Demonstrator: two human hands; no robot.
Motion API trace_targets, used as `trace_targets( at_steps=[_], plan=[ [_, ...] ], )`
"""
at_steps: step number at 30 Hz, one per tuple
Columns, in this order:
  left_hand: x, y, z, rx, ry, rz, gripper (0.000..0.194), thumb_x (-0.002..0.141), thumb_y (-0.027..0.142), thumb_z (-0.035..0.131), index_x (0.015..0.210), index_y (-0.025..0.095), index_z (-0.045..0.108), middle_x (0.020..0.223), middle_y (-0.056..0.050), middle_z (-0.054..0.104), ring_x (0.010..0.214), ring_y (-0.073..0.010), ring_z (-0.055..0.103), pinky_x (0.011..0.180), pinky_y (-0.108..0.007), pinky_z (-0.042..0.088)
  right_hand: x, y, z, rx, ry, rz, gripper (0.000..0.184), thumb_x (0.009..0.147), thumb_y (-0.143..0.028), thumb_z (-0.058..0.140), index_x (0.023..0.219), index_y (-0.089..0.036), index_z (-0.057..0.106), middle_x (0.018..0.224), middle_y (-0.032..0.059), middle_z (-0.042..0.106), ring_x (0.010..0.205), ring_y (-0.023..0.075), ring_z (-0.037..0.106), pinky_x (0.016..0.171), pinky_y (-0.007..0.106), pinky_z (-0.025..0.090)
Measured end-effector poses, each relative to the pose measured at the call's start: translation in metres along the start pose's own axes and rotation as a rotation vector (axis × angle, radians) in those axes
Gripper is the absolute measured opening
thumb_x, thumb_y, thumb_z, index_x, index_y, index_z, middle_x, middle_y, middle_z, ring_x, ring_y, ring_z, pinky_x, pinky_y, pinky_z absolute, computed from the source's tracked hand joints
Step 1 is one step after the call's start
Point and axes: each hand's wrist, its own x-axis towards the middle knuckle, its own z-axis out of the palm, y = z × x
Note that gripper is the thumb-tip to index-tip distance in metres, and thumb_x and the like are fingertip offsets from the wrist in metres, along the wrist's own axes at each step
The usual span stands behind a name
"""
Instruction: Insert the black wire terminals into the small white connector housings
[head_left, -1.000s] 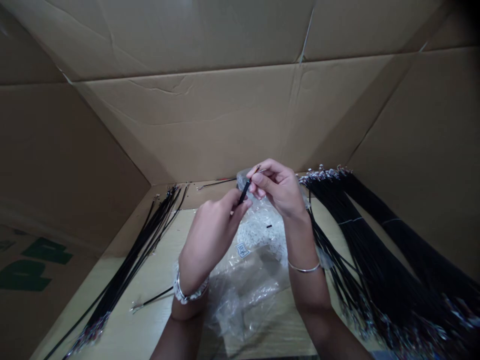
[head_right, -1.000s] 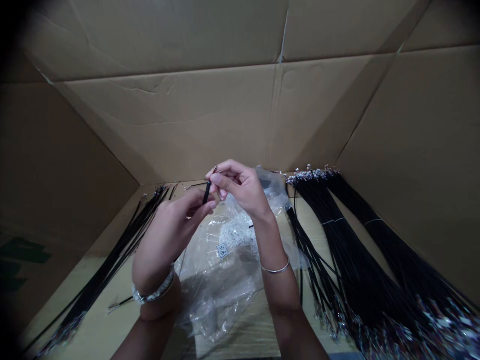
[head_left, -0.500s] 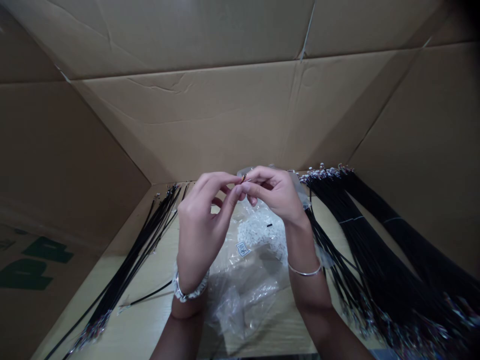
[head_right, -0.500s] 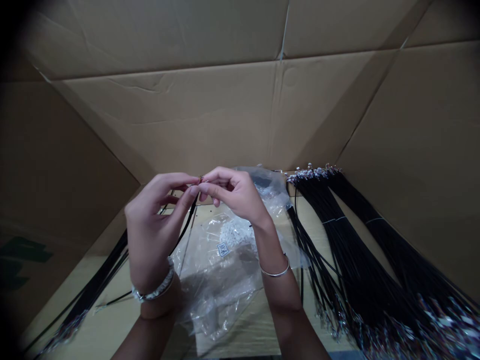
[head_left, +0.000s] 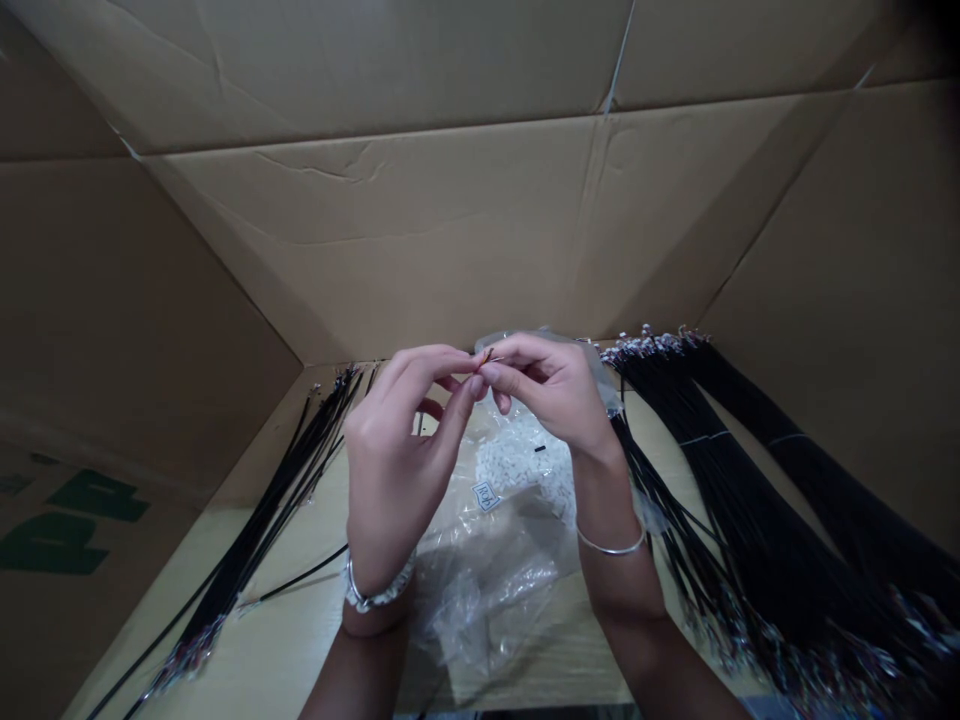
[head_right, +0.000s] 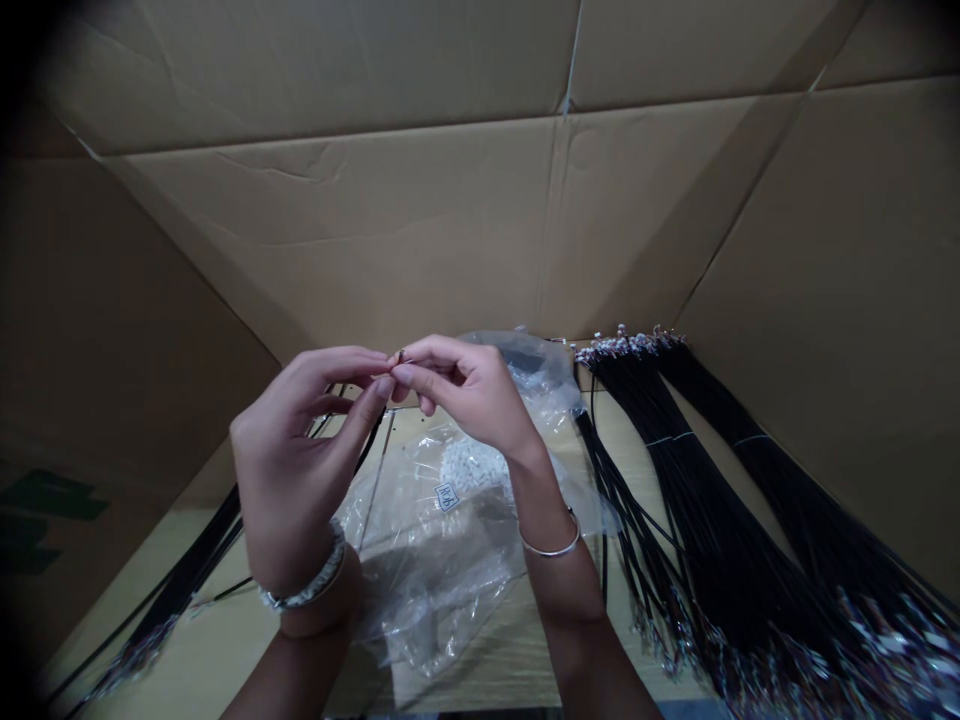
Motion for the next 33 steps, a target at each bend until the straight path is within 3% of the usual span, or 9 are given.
trace_targets(
  at_steps=[7,13,18,25,33],
  plan=[
    [-0.0008,-0.0022,-0.0023,-0.021,-0.082,-0.162,0.009,0.097,0.03,0.071,0.101,0.022,0.072,0.094,0.001,0.078,0.081,-0.0104,0.075,0.067,-0.018,0.058,0.0027,-0.0006,-0.0035,0.005,-0.035,-0.009,0.012,0.092,-0.03,0.076,0.098,-0.02,0.08,0.075,-0.0017,0.074,0.055,0.0062,0.06,0.058,0.021,0.054],
    [0.0019,-0.0053,-0.0027,-0.036,-0.087,-0.132,0.007,0.096,0.029,0.072,0.1,0.024,0.074,0.089,0.002,0.079,0.077,-0.0107,0.076,0.066,-0.018,0.059,0.0026,0.0002,-0.0048,-0.001,-0.058,0.022,0.015,0.095,-0.031,0.074,0.104,-0.021,0.081,0.064,-0.0041,0.066,0.057,0.0074,0.059,0.061,0.021,0.054],
    [0.0013,-0.0051,-0.0024,-0.027,-0.068,-0.118,0.006,0.095,0.027,0.073,0.101,0.024,0.074,0.089,0.003,0.078,0.076,-0.0116,0.075,0.066,-0.021,0.06,0.0016,-0.0031,-0.0032,0.046,-0.071,0.079,0.017,0.092,-0.032,0.076,0.106,-0.021,0.08,0.072,-0.0022,0.072,0.056,0.0072,0.059,0.058,0.022,0.053],
    [-0.0004,-0.0056,-0.0035,-0.037,-0.063,-0.104,0.01,0.093,0.025,0.076,0.103,0.026,0.074,0.091,0.004,0.078,0.077,-0.0107,0.074,0.067,-0.02,0.059,-0.0011,-0.0066,-0.0019,0.046,-0.036,0.035,0.01,0.093,-0.027,0.075,0.099,-0.02,0.079,0.076,-0.0016,0.074,0.056,0.0059,0.06,0.056,0.019,0.052],
    [0.0023,-0.0064,-0.0016,-0.108,-0.045,-0.133,0.006,0.099,0.025,0.067,0.104,0.025,0.072,0.089,0.003,0.075,0.075,-0.0084,0.07,0.065,-0.018,0.057,-0.0014,-0.0077,-0.0009,0.02,-0.019,0.021,0.011,0.094,-0.028,0.074,0.1,-0.019,0.078,0.076,-0.0009,0.075,0.056,0.0063,0.06,0.057,0.021,0.053]
  ],
)
